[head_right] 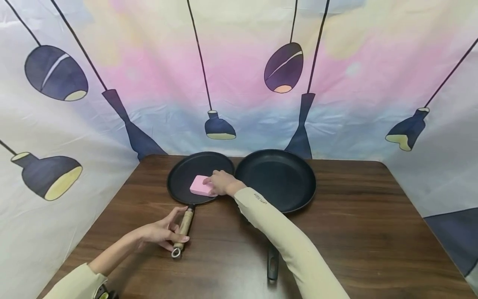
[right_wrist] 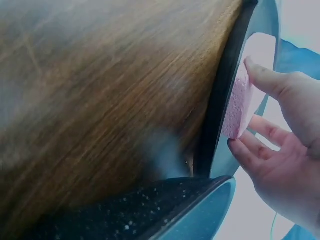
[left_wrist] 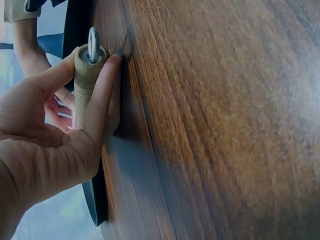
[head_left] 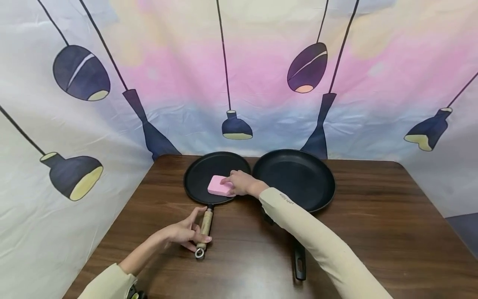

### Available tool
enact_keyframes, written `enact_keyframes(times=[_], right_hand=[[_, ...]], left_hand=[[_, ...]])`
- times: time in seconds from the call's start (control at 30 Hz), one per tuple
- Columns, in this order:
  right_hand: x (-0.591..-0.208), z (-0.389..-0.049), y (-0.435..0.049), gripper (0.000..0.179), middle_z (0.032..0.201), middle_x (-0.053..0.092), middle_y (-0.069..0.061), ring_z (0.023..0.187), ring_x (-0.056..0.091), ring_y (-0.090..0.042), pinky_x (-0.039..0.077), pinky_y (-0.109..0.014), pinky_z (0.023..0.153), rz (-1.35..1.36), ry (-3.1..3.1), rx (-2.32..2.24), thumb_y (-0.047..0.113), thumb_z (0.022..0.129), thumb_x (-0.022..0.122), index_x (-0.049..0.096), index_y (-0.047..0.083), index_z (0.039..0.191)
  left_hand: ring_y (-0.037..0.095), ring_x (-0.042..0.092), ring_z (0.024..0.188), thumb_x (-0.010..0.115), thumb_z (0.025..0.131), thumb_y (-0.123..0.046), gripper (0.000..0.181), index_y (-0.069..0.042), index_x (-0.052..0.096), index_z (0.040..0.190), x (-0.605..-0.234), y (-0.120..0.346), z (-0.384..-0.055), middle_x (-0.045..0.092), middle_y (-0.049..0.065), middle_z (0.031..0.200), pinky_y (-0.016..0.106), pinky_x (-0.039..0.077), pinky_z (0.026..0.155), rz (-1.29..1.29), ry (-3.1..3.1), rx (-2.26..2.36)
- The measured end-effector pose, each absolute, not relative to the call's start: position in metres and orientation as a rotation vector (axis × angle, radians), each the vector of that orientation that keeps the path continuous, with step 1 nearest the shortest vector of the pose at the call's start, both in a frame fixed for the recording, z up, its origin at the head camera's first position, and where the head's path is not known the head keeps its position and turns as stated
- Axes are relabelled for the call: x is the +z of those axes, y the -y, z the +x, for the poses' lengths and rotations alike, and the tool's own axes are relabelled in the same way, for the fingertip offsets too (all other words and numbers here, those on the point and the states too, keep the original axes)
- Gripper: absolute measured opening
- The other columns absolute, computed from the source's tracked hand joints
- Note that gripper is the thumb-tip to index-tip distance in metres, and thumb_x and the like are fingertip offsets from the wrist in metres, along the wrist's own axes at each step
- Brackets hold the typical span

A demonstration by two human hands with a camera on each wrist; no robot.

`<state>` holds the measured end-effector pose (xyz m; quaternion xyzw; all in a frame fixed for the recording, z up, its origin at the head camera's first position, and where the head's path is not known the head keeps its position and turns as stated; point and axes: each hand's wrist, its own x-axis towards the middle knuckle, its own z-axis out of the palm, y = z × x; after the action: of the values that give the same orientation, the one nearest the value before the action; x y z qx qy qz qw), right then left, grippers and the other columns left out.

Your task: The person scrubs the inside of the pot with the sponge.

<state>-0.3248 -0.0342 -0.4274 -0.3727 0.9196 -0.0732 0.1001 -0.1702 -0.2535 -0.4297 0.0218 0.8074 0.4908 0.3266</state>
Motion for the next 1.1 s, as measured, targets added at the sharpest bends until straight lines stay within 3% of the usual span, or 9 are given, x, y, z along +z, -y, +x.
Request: enact_keyframes(times=[0.17, 0.33, 0.5, 0.73, 0.93, 1.1], right_hand=[[-0.426, -0.326, 0.034, 0.048, 0.126, 0.064, -0.009, 0.111, 0.055, -0.021, 0.05, -0.032, 0.096, -1.103, -2.689, -0.245, 0.026, 0.096, 0.075, 0.062, 0.026, 0.142], [-0.424, -0.339, 0.03, 0.046, 0.138, 0.064, -0.007, 0.116, 0.055, -0.018, 0.049, -0.029, 0.096, -1.051, -2.671, -0.321, 0.02, 0.095, 0.075, 0.064, 0.024, 0.14], [-0.429, -0.354, 0.026, 0.044, 0.137, 0.059, -0.01, 0.126, 0.053, -0.024, 0.049, -0.034, 0.101, -0.868, -2.794, -0.34, 0.02, 0.099, 0.07, 0.062, 0.021, 0.143], [-0.425, -0.371, 0.025, 0.04, 0.139, 0.063, -0.012, 0.126, 0.057, -0.028, 0.051, -0.037, 0.104, -0.697, -2.919, -0.311, 0.018, 0.099, 0.068, 0.064, 0.017, 0.139], [-0.416, -0.376, 0.03, 0.044, 0.147, 0.06, -0.003, 0.131, 0.056, -0.019, 0.05, -0.03, 0.105, -0.694, -2.835, -0.264, 0.017, 0.097, 0.072, 0.064, 0.022, 0.14], [-0.417, -0.369, 0.049, 0.045, 0.149, 0.059, -0.001, 0.138, 0.053, -0.017, 0.048, -0.027, 0.11, -0.887, -2.729, -0.273, 0.023, 0.093, 0.078, 0.067, 0.027, 0.136]], left_hand=[[0.014, 0.06, 0.078, 0.082, 0.089, -0.024, 0.104, -0.013, 0.005, 0.159, -0.433, 0.253, -0.166, 0.053, 0.001, 0.078, 0.035, 0.062, 0.069, 0.094, -2.101, 1.304], [0.014, 0.057, 0.076, 0.082, 0.09, -0.023, 0.103, -0.01, 0.005, 0.158, -0.438, 0.249, -0.157, 0.051, 0.0, 0.078, 0.032, 0.061, 0.065, 0.14, -2.07, 1.338], [0.013, 0.056, 0.074, 0.081, 0.09, -0.021, 0.105, -0.008, 0.003, 0.158, -0.443, 0.242, -0.148, 0.048, 0.0, 0.079, 0.03, 0.06, 0.063, 0.165, -2.023, 1.381], [0.014, 0.055, 0.073, 0.081, 0.09, -0.02, 0.105, -0.01, 0.002, 0.159, -0.443, 0.236, -0.148, 0.047, 0.0, 0.08, 0.032, 0.061, 0.064, 0.178, -2.022, 1.386], [0.015, 0.057, 0.076, 0.08, 0.091, -0.023, 0.103, -0.011, 0.004, 0.16, -0.439, 0.24, -0.163, 0.049, 0.0, 0.081, 0.035, 0.063, 0.067, 0.159, -2.036, 1.365], [0.015, 0.057, 0.076, 0.078, 0.093, -0.023, 0.101, -0.01, 0.002, 0.159, -0.438, 0.256, -0.171, 0.049, 0.0, 0.079, 0.033, 0.061, 0.066, 0.151, -2.051, 1.351]])
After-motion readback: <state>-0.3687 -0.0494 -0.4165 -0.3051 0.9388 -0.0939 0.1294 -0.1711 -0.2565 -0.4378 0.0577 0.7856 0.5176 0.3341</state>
